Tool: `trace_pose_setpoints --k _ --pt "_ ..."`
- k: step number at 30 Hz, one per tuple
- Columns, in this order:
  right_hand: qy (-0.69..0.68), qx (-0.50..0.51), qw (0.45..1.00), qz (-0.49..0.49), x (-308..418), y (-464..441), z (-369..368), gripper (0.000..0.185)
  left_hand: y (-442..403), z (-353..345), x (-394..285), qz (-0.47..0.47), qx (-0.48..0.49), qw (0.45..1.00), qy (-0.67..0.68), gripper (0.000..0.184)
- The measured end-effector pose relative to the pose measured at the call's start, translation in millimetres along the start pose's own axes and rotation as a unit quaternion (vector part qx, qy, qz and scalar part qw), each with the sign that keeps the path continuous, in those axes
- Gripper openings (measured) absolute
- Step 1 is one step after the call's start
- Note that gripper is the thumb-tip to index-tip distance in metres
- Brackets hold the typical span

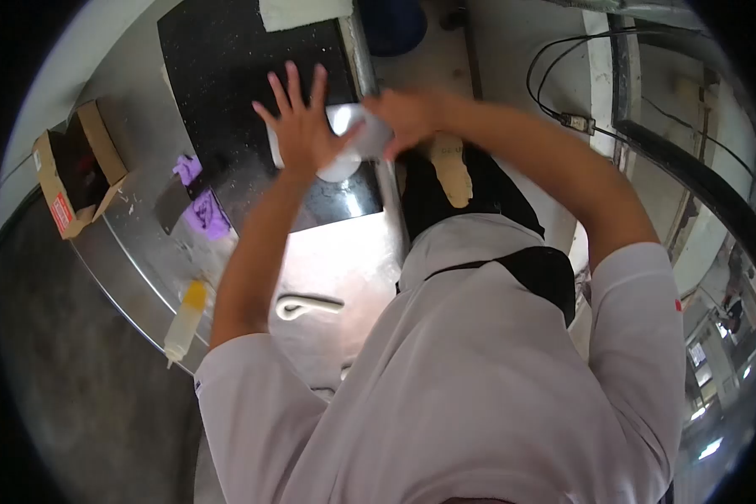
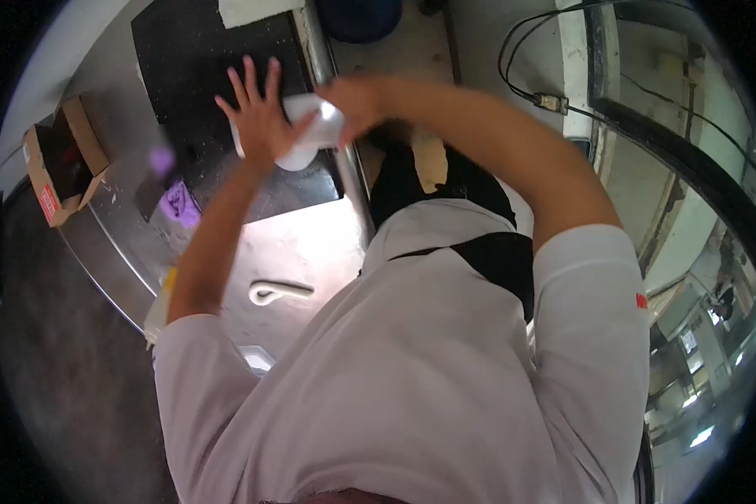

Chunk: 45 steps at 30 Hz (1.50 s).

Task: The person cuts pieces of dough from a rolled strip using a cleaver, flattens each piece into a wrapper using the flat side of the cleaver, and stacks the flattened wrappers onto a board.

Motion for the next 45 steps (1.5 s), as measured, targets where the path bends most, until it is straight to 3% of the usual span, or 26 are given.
trace_pose_setpoints --k 2,4,5,7,8,10,13,14,17,22,24,25,27,29,30,31,32,33,34,35,37,39,44,45 --pt "0.003 -0.019 1.0 -0.017 -12.0 1.2 6.4 0.09 -4.6 -2.7 -0.9 -0.014 0.009 1.0 -0.005 0.108" --pt "0.008 -0.025 0.995 -0.096 -17.9 -2.5 3.9 0.1 -18.5 6.0 2.7 -0.028 -0.012 1.0 0.001 0.106" --pt "-0.008 -0.02 0.995 -0.094 -16.2 -8.5 -5.2 0.1 -30.8 11.5 6.7 -0.038 -0.023 0.999 0.005 0.105" --pt "0.053 -0.145 0.988 0.003 -18.5 -20.1 36.3 0.093 -48.1 18.7 15.4 -0.053 -0.052 0.997 -0.014 0.106" --pt "0.059 -0.147 0.987 0.006 -7.4 -22.0 50.7 0.093 -59.7 18.5 21.6 -0.06 -0.051 0.997 -0.021 0.107" --pt "0.034 -0.048 0.993 -0.098 -7.3 -25.7 44.8 0.092 -48.1 18.4 19.0 -0.074 -0.037 0.996 -0.025 0.108" --pt "0.043 -0.029 0.996 -0.075 6.2 -3.6 7.5 0.09 -8.3 6.0 6.6 -0.058 0.003 0.998 0.003 0.111" --pt "0.038 -0.035 0.993 -0.106 2.6 -0.8 6.4 0.09 -13.7 5.8 5.3 -0.059 0.003 0.998 0.005 0.11" --pt "0.016 -0.094 0.993 -0.075 -5.2 -11.7 29.1 0.09 -36.0 22.0 9.3 -0.074 -0.047 0.996 -0.014 0.108" --pt "0.083 -0.127 0.985 -0.086 -1.6 -43.4 86.7 0.068 -59.2 43.2 30.2 -0.045 -0.13 0.988 -0.074 0.106" --pt "0.09 -0.242 0.958 -0.122 -18.3 -56.8 107.1 0.051 -54.1 54.2 36.8 0.004 -0.146 0.984 -0.105 0.095" --pt "0.086 -0.24 0.959 -0.122 -11.2 -51.9 106.1 0.051 -41.3 57.7 38.2 0.004 -0.141 0.984 -0.106 0.095" --pt "-0.13 -0.241 0.937 -0.216 -22.2 -27.7 108.1 0.042 -12.6 39.8 16.2 -0.145 0.028 0.988 0.037 0.083" --pt "-0.055 -0.22 0.966 -0.125 -30.1 -20.6 60.8 0.046 22.3 39.2 -11.2 -0.188 0.141 0.969 0.079 0.076" --pt "-0.043 -0.216 0.974 -0.056 -24.1 -11.0 36.3 0.047 29.6 39.8 -19.7 -0.209 0.136 0.967 0.062 0.07" --pt "-0.075 -0.185 0.975 -0.094 -28.3 0.2 12.7 0.052 38.0 38.8 -27.8 -0.23 0.132 0.963 0.045 0.065" --pt "-0.136 -0.199 0.967 -0.08 -18.3 15.9 1.6 0.052 41.5 36.4 -31.5 -0.23 0.133 0.963 0.044 0.065" --pt "-0.134 -0.201 0.967 -0.079 -6.9 27.2 -4.1 0.052 36.4 34.3 -30.9 -0.213 0.123 0.968 0.04 0.053" --pt "-0.146 -0.182 0.965 -0.121 -4.3 37.2 -12.5 0.053 30.6 35.5 -31.2 -0.197 0.111 0.973 0.035 0.041" --pt "-0.157 -0.163 0.96 -0.163 -4.7 48.7 -22.0 0.054 27.7 42.9 -38.2 -0.201 0.108 0.973 0.034 0.041" --pt "-0.154 -0.169 0.961 -0.157 -4.6 61.8 -44.2 0.053 19.2 34.9 -34.8 -0.149 0.229 0.961 -0.025 0.028" --pt "-0.161 -0.153 0.962 -0.157 2.2 74.8 -62.6 0.052 13.7 46.8 -37.2 -0.143 0.258 0.955 -0.019 0.023" --pt "-0.109 0.014 0.983 -0.149 45.6 112.3 -118.3 0.048 15.7 52.7 -13.8 -0.123 0.285 0.949 0.058 0.016" --pt "-0.104 0.062 0.978 -0.17 49.3 117.9 -122.6 0.047 15.3 53.3 -1.2 -0.073 0.279 0.948 0.134 0.017"
Point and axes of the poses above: each hand's wrist, its own y-axis away from the middle knuckle, its own z-axis out of the back of the hand, x = y × z, the point moved 10 cm from there along -y, towards the middle knuckle
